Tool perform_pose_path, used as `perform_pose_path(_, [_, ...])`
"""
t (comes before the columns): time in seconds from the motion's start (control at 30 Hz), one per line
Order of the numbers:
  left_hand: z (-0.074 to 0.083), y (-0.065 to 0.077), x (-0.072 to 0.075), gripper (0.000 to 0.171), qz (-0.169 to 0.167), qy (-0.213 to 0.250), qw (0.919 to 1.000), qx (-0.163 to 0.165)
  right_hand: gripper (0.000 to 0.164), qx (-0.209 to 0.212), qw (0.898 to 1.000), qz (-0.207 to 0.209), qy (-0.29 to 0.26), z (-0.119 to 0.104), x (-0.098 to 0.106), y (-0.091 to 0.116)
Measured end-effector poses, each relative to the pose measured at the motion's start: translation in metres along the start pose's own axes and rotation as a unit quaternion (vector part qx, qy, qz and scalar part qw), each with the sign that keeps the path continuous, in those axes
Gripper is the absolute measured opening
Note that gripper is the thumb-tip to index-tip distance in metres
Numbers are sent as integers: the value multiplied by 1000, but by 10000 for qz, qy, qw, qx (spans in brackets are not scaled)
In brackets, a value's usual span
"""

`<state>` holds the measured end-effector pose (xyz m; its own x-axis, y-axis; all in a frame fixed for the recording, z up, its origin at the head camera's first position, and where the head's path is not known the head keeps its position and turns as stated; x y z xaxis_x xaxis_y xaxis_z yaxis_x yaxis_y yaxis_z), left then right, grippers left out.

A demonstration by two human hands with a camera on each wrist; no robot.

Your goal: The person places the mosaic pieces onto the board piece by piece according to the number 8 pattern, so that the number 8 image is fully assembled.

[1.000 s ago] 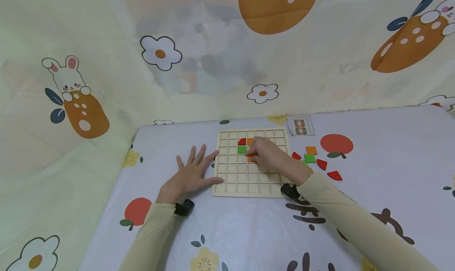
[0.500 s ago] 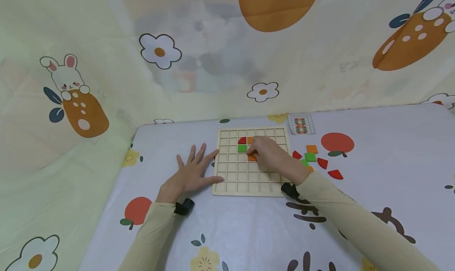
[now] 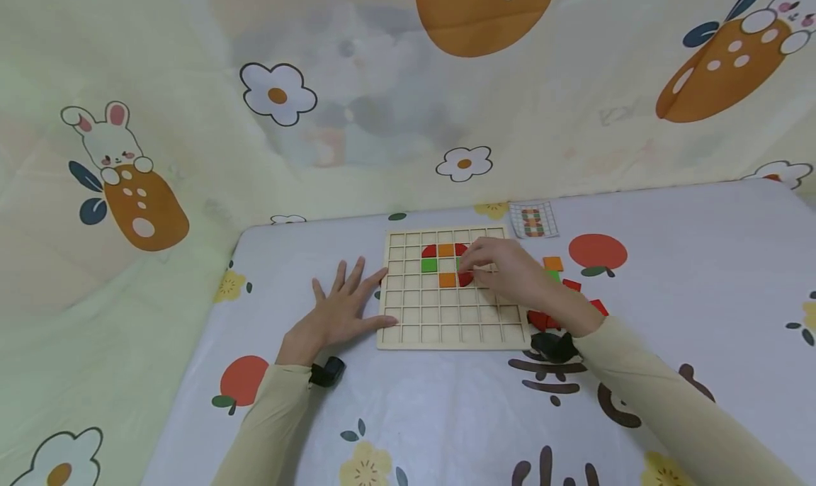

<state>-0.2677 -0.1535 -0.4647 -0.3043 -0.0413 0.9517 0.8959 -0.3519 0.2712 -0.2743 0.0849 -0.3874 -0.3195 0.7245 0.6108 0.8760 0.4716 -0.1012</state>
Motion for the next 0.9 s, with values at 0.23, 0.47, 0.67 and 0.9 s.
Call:
perform_pose_path(0.23, [-3,3,1,97,20,-29,10000,87,14,-175,9985,313,418,1,39,39])
perform_pose_path(0.47, [-5,4,2,96,31,2,10000,46,16,-521,9936,609,791,38,65,79])
perform_pose_path(0.67, [-4,2,2,97,53,59,10000,-44,21,-1044,9884,579,943,79,71,106])
perform_pose_path(0.9, [-2,3,3,95,74,91,9999,-77,26,-1340,9835,596,1055,100,82,130])
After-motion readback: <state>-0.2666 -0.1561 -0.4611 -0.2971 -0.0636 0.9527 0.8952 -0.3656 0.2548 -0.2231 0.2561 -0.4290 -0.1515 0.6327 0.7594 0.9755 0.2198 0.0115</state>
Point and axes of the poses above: each hand's wrist, its own y-axis away from the middle knuckle, its own x-axis out of the back of the hand, z = x × y, the point moved 10 cm from there along -y, towards the middle knuckle, and after that the axes turned 9 degrees about -y, right-handed, at the moved point
